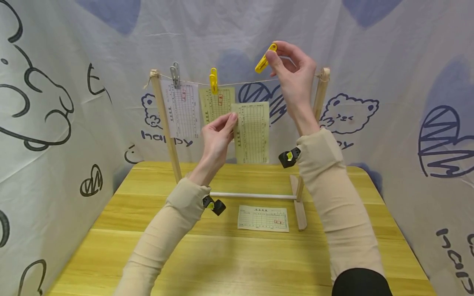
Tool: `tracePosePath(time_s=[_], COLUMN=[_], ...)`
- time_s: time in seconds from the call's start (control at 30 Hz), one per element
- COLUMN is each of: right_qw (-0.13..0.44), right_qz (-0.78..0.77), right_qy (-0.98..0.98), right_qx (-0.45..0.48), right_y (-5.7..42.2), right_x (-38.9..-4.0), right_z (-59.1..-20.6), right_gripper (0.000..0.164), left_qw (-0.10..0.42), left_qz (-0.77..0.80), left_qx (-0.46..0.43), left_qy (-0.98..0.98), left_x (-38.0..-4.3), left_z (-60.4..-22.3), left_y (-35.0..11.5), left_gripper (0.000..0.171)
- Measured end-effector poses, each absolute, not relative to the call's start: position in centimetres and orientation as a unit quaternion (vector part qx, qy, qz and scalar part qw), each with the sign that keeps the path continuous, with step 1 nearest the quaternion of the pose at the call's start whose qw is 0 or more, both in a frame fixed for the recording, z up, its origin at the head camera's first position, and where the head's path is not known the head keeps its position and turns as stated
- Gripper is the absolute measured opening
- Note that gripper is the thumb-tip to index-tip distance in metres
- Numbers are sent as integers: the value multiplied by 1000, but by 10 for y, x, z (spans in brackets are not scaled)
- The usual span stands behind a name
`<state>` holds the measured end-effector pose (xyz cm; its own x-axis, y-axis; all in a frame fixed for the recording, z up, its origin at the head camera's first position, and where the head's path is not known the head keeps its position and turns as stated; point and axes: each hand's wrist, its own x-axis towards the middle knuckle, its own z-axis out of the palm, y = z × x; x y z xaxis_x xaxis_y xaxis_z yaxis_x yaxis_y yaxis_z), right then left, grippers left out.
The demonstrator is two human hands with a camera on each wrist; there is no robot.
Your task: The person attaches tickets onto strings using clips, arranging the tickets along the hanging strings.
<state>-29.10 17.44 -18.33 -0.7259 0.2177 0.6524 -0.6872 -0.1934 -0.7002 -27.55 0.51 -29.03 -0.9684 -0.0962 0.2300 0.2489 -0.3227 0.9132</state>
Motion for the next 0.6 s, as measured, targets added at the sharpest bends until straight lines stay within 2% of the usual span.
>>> tracePosePath(time_s=[0.23, 0.6], right_qw=[312, 285], right_qz=[726, 692], right_qy=[-573, -629], right_qx=[218, 212], right_y=[172, 170], right_x=[-297, -303], right_z=[-183, -178], right_gripper=[22, 19], left_qw=[109, 119], left_qz=[-811, -817], left_qx=[-69, -53], left_qy=[-571, -561], left_x=[-277, -284], left_z=[-283, -276], left_y=[10, 17], left_gripper=[28, 28])
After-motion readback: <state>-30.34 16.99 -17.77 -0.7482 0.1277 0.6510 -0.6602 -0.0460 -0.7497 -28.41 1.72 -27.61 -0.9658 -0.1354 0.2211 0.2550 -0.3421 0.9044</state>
